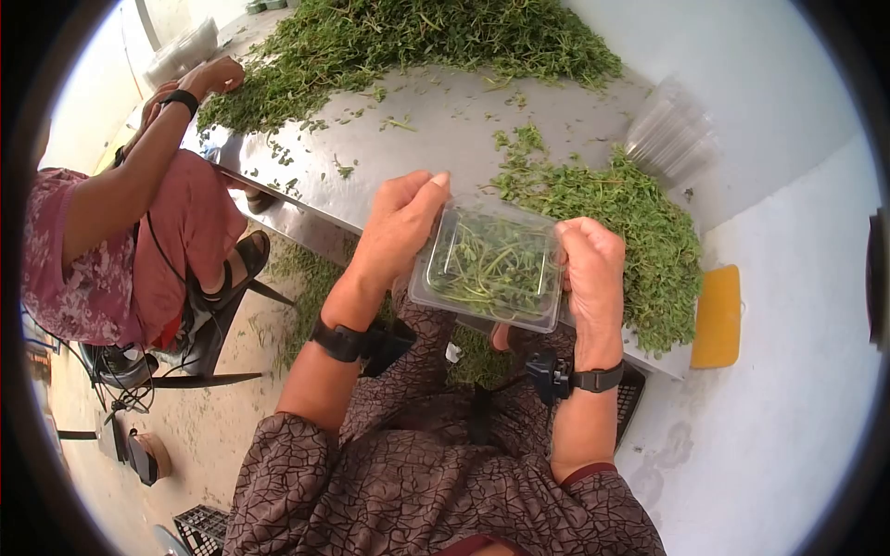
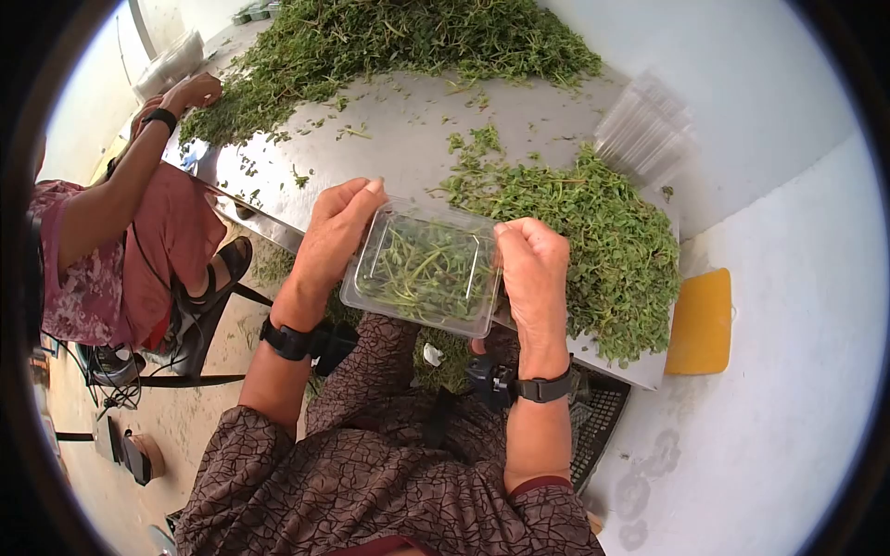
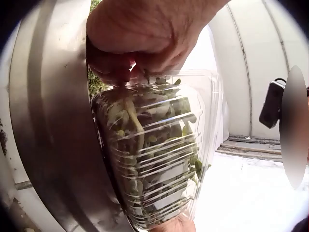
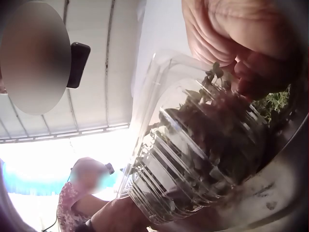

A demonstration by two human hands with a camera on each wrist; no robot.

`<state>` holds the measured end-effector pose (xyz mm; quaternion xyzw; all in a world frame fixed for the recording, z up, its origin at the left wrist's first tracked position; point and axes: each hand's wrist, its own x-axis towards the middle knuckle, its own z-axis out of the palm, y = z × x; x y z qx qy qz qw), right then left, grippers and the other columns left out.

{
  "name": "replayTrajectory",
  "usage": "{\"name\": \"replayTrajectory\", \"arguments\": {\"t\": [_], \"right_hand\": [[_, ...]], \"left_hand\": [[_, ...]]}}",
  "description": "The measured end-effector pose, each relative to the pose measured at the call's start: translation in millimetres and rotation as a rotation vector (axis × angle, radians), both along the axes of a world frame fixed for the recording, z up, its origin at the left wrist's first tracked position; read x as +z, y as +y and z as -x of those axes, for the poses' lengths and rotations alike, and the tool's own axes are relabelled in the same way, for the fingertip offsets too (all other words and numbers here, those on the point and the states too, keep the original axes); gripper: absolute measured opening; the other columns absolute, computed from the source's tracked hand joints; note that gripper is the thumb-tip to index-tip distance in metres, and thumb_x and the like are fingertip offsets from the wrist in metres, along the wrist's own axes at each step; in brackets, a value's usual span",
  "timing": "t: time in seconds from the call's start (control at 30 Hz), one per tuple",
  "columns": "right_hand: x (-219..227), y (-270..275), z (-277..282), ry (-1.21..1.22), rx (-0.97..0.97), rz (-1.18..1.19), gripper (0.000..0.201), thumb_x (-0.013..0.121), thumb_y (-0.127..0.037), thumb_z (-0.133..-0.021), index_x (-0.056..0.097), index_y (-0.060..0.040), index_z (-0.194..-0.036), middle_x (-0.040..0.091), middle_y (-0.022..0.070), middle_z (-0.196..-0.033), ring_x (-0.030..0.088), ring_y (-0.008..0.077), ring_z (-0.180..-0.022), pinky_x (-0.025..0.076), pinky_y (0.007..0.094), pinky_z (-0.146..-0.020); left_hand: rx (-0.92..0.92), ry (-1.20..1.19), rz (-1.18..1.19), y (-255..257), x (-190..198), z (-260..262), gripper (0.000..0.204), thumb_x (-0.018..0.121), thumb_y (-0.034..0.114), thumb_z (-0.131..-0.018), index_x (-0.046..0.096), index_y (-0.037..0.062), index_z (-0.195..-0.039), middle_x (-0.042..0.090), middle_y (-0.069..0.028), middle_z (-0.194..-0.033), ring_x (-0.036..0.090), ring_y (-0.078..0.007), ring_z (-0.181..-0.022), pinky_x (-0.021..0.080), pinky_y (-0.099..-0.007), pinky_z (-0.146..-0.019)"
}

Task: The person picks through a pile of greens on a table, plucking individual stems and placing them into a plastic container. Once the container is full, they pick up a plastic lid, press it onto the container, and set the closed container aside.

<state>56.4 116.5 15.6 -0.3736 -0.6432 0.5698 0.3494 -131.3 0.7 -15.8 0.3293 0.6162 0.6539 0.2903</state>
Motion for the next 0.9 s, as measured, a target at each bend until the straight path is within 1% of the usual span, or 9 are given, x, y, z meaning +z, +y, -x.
{"name": "replayTrajectory", "arguments": {"t": [0.1,0.2,0.27,0.37,0.43,0.53,0.63,0.67,0.9], "right_hand": [[-3,-2,-4,-0.006,0.005,-0.01,0.019,0.061,-0.011,-0.09,0.065,0.003,-0.078,0.055,-0.0029,-0.065,0.042,0.0036,-0.057,0.032,0.0239,-0.051],[-3,-5,-9,-0.001,-0.01,0.009,0.019,0.059,-0.012,-0.091,0.065,0.0023,-0.08,0.056,-0.001,-0.064,0.042,0.0041,-0.053,0.031,0.0237,-0.046],[-3,-8,-11,-0.002,-0.028,0.055,0.019,0.056,-0.013,-0.092,0.064,0.0016,-0.083,0.058,0.0029,-0.064,0.044,0.0054,-0.048,0.031,0.0223,-0.04],[-3,-15,-16,0.032,-0.068,0.126,0.02,0.055,-0.014,-0.092,0.064,0.0016,-0.084,0.06,0.0042,-0.065,0.047,0.0055,-0.048,0.034,0.0213,-0.04],[-4,-18,-21,0.058,-0.057,0.157,0.019,0.054,-0.013,-0.092,0.065,0.002,-0.086,0.062,0.0057,-0.067,0.051,0.0062,-0.048,0.037,0.0206,-0.038],[-7,-24,-24,0.136,-0.027,0.251,0.019,0.053,-0.011,-0.092,0.063,0.0043,-0.089,0.066,0.0091,-0.071,0.055,0.0085,-0.049,0.04,0.021,-0.037],[-1,-34,-25,0.151,0.028,0.309,0.017,0.052,-0.009,-0.093,0.062,0.0044,-0.09,0.067,0.0111,-0.072,0.055,0.0082,-0.048,0.041,0.0208,-0.037],[1,-37,-26,0.158,0.031,0.31,0.017,0.052,-0.009,-0.093,0.062,0.0044,-0.09,0.067,0.0111,-0.072,0.055,0.0082,-0.048,0.041,0.0208,-0.037],[-4,-46,-38,0.227,0.158,0.408,0.015,0.052,-0.009,-0.094,0.059,0.0038,-0.094,0.07,0.0162,-0.078,0.057,0.0093,-0.048,0.046,0.0201,-0.039]], "left_hand": [[-0.038,-0.074,-0.094,-6,5,-2,0.038,0.051,0.034,-0.102,0.063,0.0008,-0.086,0.055,0.0054,-0.07,0.044,-0.0026,-0.058,0.034,-0.0209,-0.052],[-0.04,-0.064,-0.038,-17,-3,3,0.048,0.044,0.04,-0.104,0.065,-0.0025,-0.101,0.062,-0.0008,-0.081,0.054,-0.0075,-0.066,0.042,-0.0222,-0.059],[-0.011,-0.152,-0.155,-25,-13,0,0.05,0.044,0.04,-0.103,0.064,-0.0053,-0.113,0.062,-0.0057,-0.094,0.056,-0.0124,-0.081,0.047,-0.027,-0.073],[0.092,-0.115,-0.163,-45,-9,-18,0.052,0.044,0.04,-0.104,0.061,-0.0057,-0.122,0.065,-0.0104,-0.103,0.061,-0.0154,-0.091,0.049,-0.0288,-0.081],[0.042,-0.12,-0.113,-63,-8,-26,0.053,0.043,0.039,-0.104,0.055,-0.0056,-0.129,0.066,-0.0138,-0.109,0.063,-0.0185,-0.099,0.05,-0.0292,-0.084],[0.042,-0.211,-0.094,-77,-7,-41,0.055,0.04,0.036,-0.106,0.038,-0.0035,-0.143,0.062,-0.0149,-0.112,0.062,-0.0231,-0.103,0.05,-0.038,-0.088],[-0.009,-0.254,-0.106,-74,-4,-57,0.058,0.041,0.036,-0.105,0.031,-0.0019,-0.147,0.06,-0.0163,-0.116,0.062,-0.0248,-0.105,0.051,-0.0404,-0.089],[-0.071,-0.245,-0.108,-72,-3,-58,0.061,0.042,0.036,-0.105,0.025,-0.0005,-0.151,0.056,-0.0173,-0.126,0.061,-0.0266,-0.108,0.05,-0.0423,-0.091],[-0.049,-0.254,-0.136,-67,-2,-69,0.067,0.047,0.035,-0.104,0.016,0.0042,-0.155,0.044,-0.0182,-0.144,0.052,-0.0305,-0.128,0.046,-0.0455,-0.103]]}}
